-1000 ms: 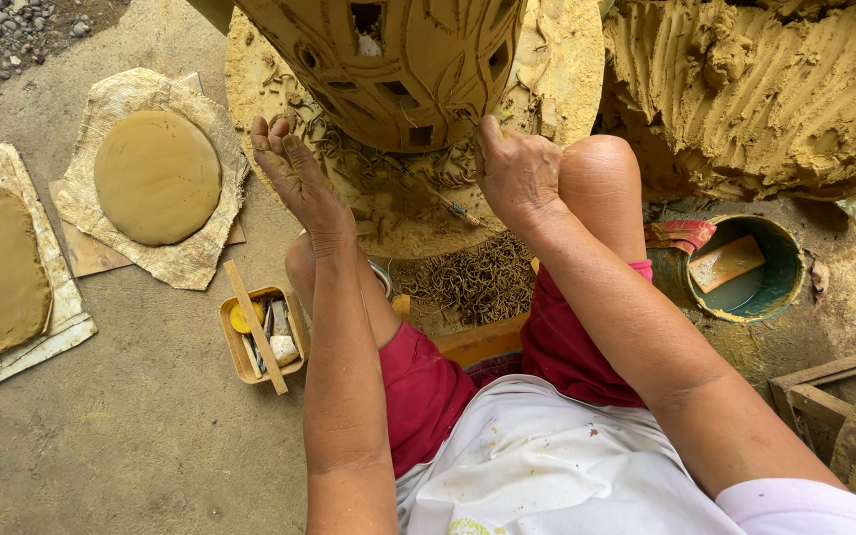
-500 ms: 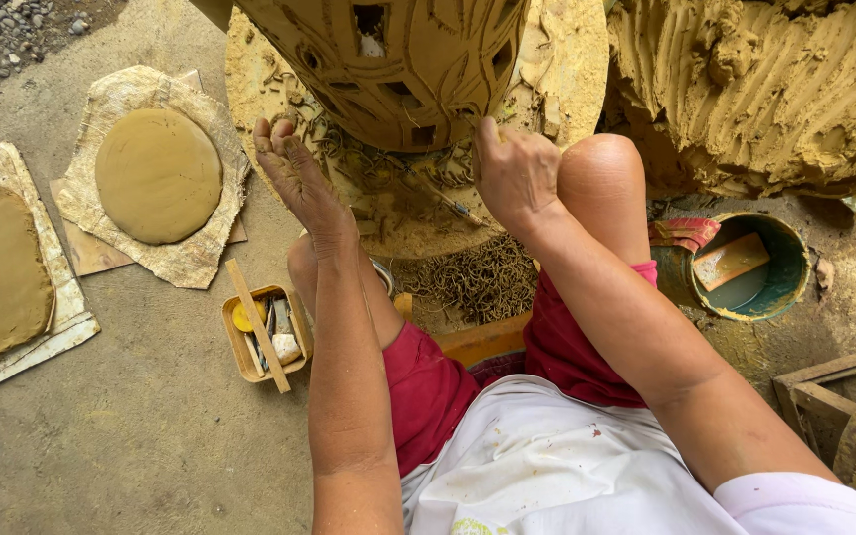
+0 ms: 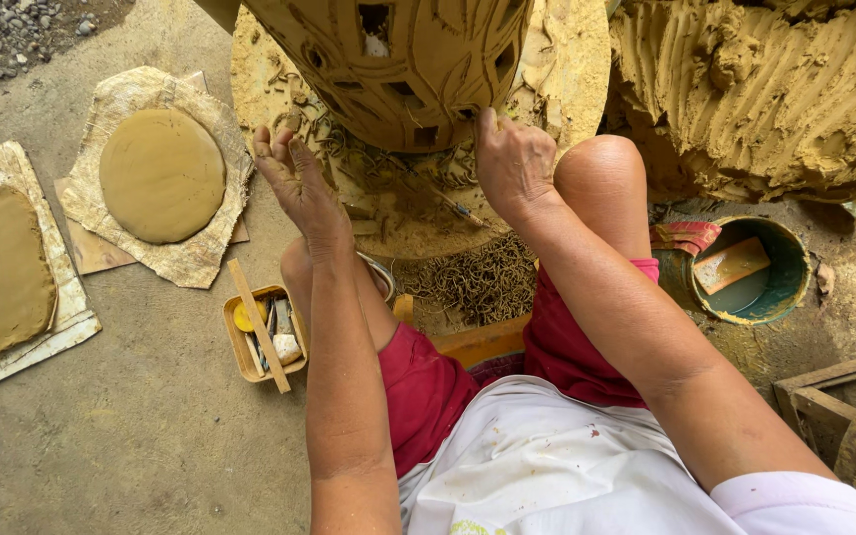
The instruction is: The person carves decorative floral and geometric patterns into a large clay vessel using a small metal carving tool, removing excess clay by hand.
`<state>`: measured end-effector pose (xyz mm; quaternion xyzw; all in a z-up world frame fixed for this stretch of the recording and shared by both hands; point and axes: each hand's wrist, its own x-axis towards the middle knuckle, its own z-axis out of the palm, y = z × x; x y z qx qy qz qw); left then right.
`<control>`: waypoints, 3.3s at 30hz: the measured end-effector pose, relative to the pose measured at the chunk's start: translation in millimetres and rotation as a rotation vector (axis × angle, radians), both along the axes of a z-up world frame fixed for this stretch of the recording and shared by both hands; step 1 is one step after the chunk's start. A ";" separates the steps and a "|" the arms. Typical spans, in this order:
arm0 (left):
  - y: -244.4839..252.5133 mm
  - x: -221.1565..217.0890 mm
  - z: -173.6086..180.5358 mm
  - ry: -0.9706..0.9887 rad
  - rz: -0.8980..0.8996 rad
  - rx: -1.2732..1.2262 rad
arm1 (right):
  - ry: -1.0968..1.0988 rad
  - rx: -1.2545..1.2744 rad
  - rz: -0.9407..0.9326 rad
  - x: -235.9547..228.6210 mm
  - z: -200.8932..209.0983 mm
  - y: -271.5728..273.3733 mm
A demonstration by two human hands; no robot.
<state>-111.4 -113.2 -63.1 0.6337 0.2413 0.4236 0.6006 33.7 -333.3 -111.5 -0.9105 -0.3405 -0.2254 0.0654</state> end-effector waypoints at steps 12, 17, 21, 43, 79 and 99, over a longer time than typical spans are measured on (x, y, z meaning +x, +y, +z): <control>-2.6 -18.7 33.7 0.229 -0.100 0.216 | 0.941 0.580 0.060 -44.2 88.1 -47.3; 0.3 6.7 74.9 0.295 -0.154 0.201 | 1.262 0.763 0.107 -24.2 123.6 -56.2; 4.4 27.5 95.5 0.246 -0.240 0.221 | 1.321 0.833 0.124 -11.5 129.8 -47.3; 20.7 49.0 71.2 0.262 -0.330 0.386 | 1.636 1.032 0.048 5.7 129.4 -33.5; 20.9 48.8 56.8 0.288 -0.145 0.764 | 1.056 0.300 -0.059 -1.3 144.9 3.3; 15.5 56.2 58.1 0.340 -0.154 0.670 | 1.360 0.611 -0.069 -18.4 159.1 -5.2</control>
